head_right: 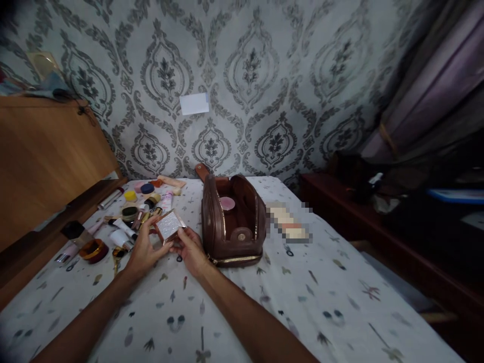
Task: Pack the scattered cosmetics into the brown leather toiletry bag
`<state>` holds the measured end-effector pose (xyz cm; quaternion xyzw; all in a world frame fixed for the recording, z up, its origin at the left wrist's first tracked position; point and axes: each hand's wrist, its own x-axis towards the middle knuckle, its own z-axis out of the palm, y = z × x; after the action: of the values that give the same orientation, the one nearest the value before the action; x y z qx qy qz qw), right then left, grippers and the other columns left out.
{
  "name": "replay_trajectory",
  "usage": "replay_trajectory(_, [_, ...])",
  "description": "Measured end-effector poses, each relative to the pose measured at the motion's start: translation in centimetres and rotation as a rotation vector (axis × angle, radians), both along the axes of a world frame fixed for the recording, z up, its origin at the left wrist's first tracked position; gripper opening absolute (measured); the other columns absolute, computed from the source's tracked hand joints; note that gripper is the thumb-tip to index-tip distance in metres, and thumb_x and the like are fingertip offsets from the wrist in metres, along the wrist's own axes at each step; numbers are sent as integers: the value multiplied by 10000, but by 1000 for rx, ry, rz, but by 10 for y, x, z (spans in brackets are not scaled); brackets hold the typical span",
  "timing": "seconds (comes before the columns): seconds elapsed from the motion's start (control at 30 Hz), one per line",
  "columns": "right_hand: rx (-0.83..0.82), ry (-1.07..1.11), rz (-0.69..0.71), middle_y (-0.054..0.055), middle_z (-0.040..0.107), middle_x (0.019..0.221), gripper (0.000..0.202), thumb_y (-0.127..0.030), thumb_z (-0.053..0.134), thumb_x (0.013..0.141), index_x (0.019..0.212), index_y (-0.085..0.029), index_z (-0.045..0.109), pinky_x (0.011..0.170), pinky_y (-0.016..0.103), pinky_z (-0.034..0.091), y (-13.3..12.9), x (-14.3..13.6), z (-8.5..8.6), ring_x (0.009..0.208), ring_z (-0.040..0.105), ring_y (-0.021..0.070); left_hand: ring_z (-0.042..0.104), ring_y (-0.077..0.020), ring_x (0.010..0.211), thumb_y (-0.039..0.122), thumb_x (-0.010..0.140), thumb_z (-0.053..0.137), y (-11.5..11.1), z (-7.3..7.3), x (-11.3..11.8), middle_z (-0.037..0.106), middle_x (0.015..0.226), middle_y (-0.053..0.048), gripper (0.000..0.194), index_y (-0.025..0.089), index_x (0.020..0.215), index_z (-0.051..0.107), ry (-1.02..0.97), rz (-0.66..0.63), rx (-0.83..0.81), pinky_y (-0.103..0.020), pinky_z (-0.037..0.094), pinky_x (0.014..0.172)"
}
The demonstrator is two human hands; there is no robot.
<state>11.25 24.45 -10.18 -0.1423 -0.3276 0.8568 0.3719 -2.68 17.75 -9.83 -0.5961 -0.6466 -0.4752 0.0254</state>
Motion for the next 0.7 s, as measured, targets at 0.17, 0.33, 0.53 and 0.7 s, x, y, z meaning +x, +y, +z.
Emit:
replay_trajectory(0.17, [35, -3, -38, -2, 680, 812, 381, -470, 833, 652, 829, -200, 630, 588, 203, 483, 0, 0, -1, 710, 619, 117, 492, -335, 1249, 323, 731, 719, 1, 0, -1, 505, 1327, -156, 738, 199, 1367, 367, 42, 21, -1, -478, 432, 1005])
replay_trajectory(0.33, [32, 17, -62, -9, 670, 786, 357, -429, 844, 641, 787, -198, 615, 563, 188, 463, 0, 0, 0, 681, 596, 106, 494, -325, 1246, 338, 766, 707, 0, 3, -3, 523, 1304, -134, 677, 222, 1368, 419, 128, 5, 26, -492, 402, 1051])
replay_trajectory(0.53, [13, 17, -59, -8, 677, 798, 375, -426, 850, 638, 856, -198, 646, 580, 192, 483, 2, -1, -2, 687, 608, 106, 414, -328, 1341, 354, 883, 608, -5, 6, -4, 427, 1427, -121, 480, 276, 1352, 541, 286, -58, -9, -515, 365, 1093])
replay_trajectory(0.7, [23, 15, -56, -5, 691, 817, 370, -425, 842, 654, 881, -204, 652, 577, 191, 482, 2, 0, -1, 706, 628, 112, 385, -325, 1370, 341, 907, 584, -6, 5, -3, 392, 1475, -102, 417, 294, 1322, 587, 278, -68, -24, -527, 348, 1108])
